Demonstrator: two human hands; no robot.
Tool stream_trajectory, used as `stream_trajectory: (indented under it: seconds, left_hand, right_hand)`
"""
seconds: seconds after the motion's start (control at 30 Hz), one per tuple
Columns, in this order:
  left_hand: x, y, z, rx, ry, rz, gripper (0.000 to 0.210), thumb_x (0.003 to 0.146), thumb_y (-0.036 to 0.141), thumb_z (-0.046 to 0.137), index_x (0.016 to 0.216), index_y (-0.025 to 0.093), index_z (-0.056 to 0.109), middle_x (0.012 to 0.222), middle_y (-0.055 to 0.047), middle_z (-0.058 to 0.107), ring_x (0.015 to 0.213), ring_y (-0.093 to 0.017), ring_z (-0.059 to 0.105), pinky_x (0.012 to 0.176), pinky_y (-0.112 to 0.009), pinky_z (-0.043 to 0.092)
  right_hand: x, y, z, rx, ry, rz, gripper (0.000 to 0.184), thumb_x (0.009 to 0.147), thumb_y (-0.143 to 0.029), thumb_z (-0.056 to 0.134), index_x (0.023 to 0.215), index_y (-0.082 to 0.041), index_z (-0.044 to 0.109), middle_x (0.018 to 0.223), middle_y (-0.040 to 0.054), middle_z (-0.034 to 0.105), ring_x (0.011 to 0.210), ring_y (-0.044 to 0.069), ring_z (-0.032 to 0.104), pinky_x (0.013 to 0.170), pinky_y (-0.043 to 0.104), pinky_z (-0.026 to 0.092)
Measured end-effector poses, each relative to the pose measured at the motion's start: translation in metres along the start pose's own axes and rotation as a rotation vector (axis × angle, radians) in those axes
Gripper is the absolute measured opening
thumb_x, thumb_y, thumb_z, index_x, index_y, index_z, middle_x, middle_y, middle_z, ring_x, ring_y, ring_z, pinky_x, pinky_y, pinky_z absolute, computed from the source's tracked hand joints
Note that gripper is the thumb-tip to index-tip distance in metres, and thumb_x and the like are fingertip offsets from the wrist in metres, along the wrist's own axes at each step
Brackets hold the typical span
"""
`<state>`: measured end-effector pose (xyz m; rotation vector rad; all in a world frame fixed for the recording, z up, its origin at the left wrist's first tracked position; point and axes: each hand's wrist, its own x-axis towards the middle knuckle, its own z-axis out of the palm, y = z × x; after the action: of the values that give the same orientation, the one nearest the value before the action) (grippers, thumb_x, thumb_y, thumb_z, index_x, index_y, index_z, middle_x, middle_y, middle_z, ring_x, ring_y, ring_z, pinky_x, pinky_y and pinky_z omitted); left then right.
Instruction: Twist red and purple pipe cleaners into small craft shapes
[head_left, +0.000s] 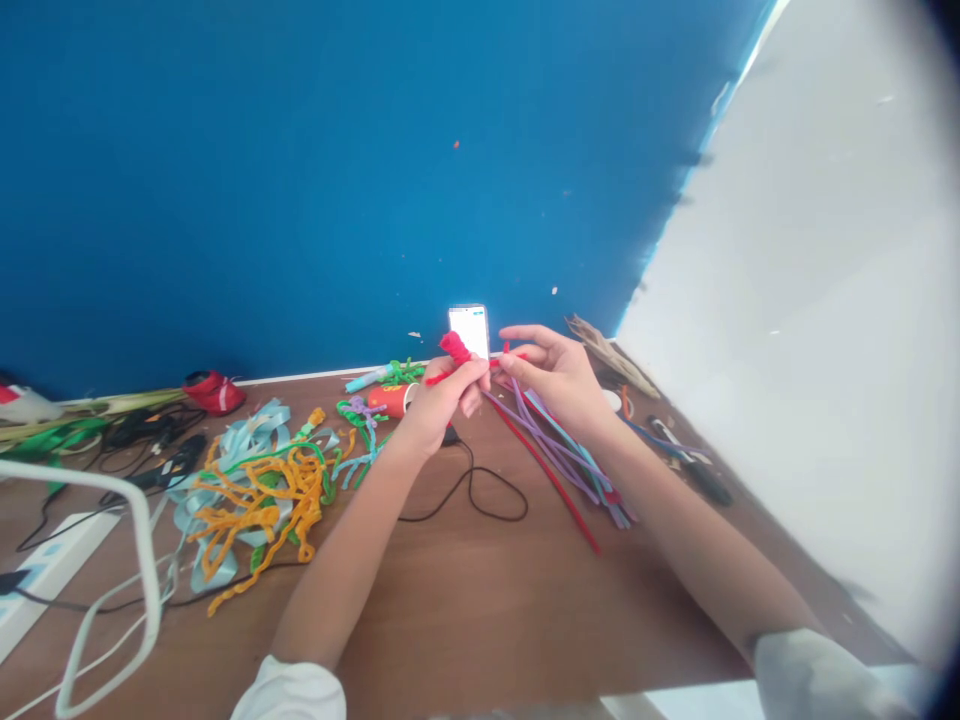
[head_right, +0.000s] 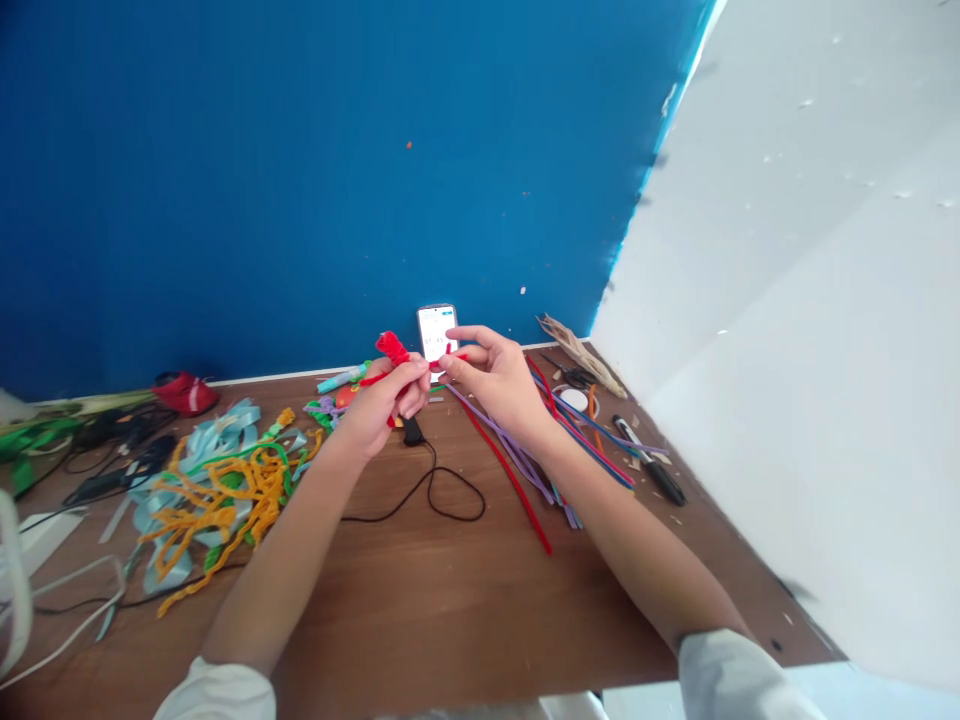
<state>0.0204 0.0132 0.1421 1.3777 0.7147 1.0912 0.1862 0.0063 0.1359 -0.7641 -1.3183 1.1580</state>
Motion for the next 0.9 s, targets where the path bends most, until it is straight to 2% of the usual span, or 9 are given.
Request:
stream_trajectory:
  seconds: [0.07, 0.17, 0.27, 0.33, 0.4, 0.53, 0.63, 0.77, 0.9]
  left_hand:
    - [0.0, -0.001, 0.0, 0.047, 0.022, 0.017, 0.031, 0.086, 0.034, 0.058, 0.061, 0.016, 0.056, 0.039, 0.006, 0.04, 0.039, -0.006, 0.038, 0.047, -0.022, 0.031]
    - [0.0, -0.002, -0.001, 0.129, 0.043, 0.04, 0.03, 0.087, 0.033, 0.057, 0.062, 0.016, 0.057, 0.04, 0.006, 0.042, 0.04, -0.006, 0.039, 0.048, -0.022, 0.031]
    - [-0.001, -0.003, -0.001, 0.156, 0.041, 0.05, 0.029, 0.087, 0.031, 0.057, 0.062, 0.016, 0.057, 0.04, 0.005, 0.043, 0.041, -0.006, 0.039, 0.048, -0.022, 0.031]
    - [-0.001, -0.003, -0.001, 0.116, 0.034, 0.044, 0.029, 0.086, 0.03, 0.058, 0.061, 0.016, 0.056, 0.04, 0.005, 0.042, 0.04, -0.006, 0.038, 0.047, -0.022, 0.029]
    - [-0.002, -0.001, 0.0, 0.019, 0.019, 0.01, 0.03, 0.086, 0.03, 0.057, 0.06, 0.016, 0.054, 0.038, 0.006, 0.039, 0.038, -0.006, 0.035, 0.047, -0.022, 0.03]
    - [-0.006, 0.008, 0.003, -0.273, -0.122, -0.194, 0.033, 0.087, 0.028, 0.051, 0.057, 0.017, 0.048, 0.037, 0.011, 0.021, 0.036, -0.004, 0.022, 0.054, -0.023, 0.039]
    - [-0.01, 0.01, 0.007, -0.265, -0.125, -0.146, 0.034, 0.089, 0.031, 0.051, 0.058, 0.018, 0.048, 0.037, 0.01, 0.024, 0.036, -0.005, 0.025, 0.056, -0.023, 0.04]
    - [-0.011, 0.008, 0.011, -0.011, -0.071, 0.063, 0.03, 0.09, 0.038, 0.055, 0.067, 0.018, 0.055, 0.041, 0.006, 0.042, 0.041, -0.007, 0.039, 0.049, -0.022, 0.032]
    - [-0.011, 0.008, 0.01, 0.142, -0.032, 0.117, 0.027, 0.091, 0.04, 0.054, 0.074, 0.018, 0.055, 0.049, 0.005, 0.048, 0.043, -0.007, 0.041, 0.047, -0.021, 0.031]
  right_hand:
    - [0.001, 0.0, -0.002, 0.013, -0.001, 0.081, 0.032, 0.074, -0.037, 0.078, 0.097, -0.017, 0.065, 0.078, 0.0044, 0.073, 0.072, 0.016, 0.069, 0.063, 0.026, 0.05]
    - [0.003, 0.001, -0.006, -0.005, -0.079, 0.182, 0.027, 0.075, -0.039, 0.077, 0.086, -0.017, 0.065, 0.078, 0.0055, 0.073, 0.07, 0.016, 0.067, 0.054, 0.023, 0.044]
    - [0.004, 0.002, -0.007, -0.066, -0.151, 0.108, 0.022, 0.081, -0.038, 0.072, 0.087, -0.018, 0.065, 0.081, 0.0049, 0.072, 0.072, 0.015, 0.066, 0.06, 0.026, 0.047]
    - [0.004, 0.003, -0.006, -0.181, -0.133, -0.044, 0.018, 0.086, -0.036, 0.066, 0.089, -0.018, 0.065, 0.08, 0.0043, 0.071, 0.073, 0.016, 0.065, 0.065, 0.029, 0.049]
    - [0.002, 0.003, -0.006, -0.398, -0.085, -0.275, 0.014, 0.091, -0.03, 0.059, 0.09, -0.018, 0.065, 0.081, 0.0046, 0.07, 0.074, 0.016, 0.064, 0.068, 0.03, 0.048]
    - [-0.002, -0.002, -0.012, -0.839, -0.153, -0.774, 0.022, 0.095, -0.016, 0.046, 0.096, -0.019, 0.068, 0.09, 0.0077, 0.071, 0.08, 0.018, 0.062, 0.073, 0.033, 0.047]
    - [-0.003, -0.005, -0.017, -0.92, -0.134, -0.919, 0.021, 0.094, -0.014, 0.05, 0.103, -0.022, 0.067, 0.092, 0.0075, 0.071, 0.078, 0.018, 0.061, 0.071, 0.032, 0.047]
    - [-0.005, -0.005, -0.013, -0.823, -0.025, -0.93, 0.018, 0.092, -0.015, 0.055, 0.101, -0.023, 0.068, 0.083, 0.0045, 0.07, 0.074, 0.016, 0.061, 0.068, 0.029, 0.047]
    - [-0.008, -0.007, -0.005, -0.785, -0.001, -0.729, 0.017, 0.095, -0.027, 0.054, 0.096, -0.024, 0.07, 0.081, 0.0046, 0.069, 0.074, 0.018, 0.061, 0.071, 0.032, 0.047]
